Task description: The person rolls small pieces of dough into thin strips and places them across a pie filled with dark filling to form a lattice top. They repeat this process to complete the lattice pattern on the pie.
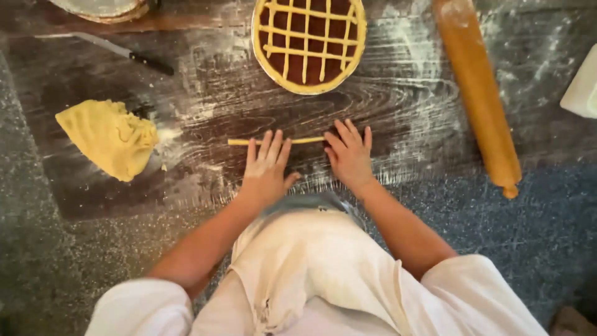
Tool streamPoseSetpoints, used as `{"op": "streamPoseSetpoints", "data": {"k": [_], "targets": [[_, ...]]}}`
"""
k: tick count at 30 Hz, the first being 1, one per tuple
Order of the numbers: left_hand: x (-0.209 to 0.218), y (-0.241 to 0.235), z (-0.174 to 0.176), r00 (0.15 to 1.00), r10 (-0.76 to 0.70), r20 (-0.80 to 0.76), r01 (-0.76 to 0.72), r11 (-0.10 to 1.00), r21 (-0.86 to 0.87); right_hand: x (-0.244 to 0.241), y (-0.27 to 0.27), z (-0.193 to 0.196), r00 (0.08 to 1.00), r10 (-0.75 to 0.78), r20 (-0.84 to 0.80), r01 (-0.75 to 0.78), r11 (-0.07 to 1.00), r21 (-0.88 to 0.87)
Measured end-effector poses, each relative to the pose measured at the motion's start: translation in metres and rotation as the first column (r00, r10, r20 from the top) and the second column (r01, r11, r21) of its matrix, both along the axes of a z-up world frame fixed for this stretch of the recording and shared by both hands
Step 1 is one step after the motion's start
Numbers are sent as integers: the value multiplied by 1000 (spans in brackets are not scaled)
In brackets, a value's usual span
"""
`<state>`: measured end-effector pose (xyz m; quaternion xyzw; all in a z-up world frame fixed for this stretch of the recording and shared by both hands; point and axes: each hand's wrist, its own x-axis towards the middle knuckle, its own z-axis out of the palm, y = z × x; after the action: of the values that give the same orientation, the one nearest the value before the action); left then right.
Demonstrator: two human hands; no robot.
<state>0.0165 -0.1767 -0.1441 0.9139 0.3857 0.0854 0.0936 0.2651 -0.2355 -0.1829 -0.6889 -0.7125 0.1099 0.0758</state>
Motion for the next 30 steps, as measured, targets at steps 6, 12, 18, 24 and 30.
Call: {"op": "streamPoseSetpoints", "data": {"k": [6,12,18,24,30], "targets": [[45,48,-19,921,17,388,253,733,-632,22,19,11,999,36,31,-36,999,22],[22,125,36,904,252,346,339,72,-938,20,78,150,98,-756,-647,129,654,-745],[5,182,35,985,81,154,67,640,-766,10,129,121,164,-723,-671,403,670,-623],[23,222,83,993,95,-77,-115,530,-840,4,155,102,723,-590,-359,431,792,-433],[25,226,64,997,64,-43,-72,583,-809,13,148,46,922,-280,-266,282,959,-33]]}}
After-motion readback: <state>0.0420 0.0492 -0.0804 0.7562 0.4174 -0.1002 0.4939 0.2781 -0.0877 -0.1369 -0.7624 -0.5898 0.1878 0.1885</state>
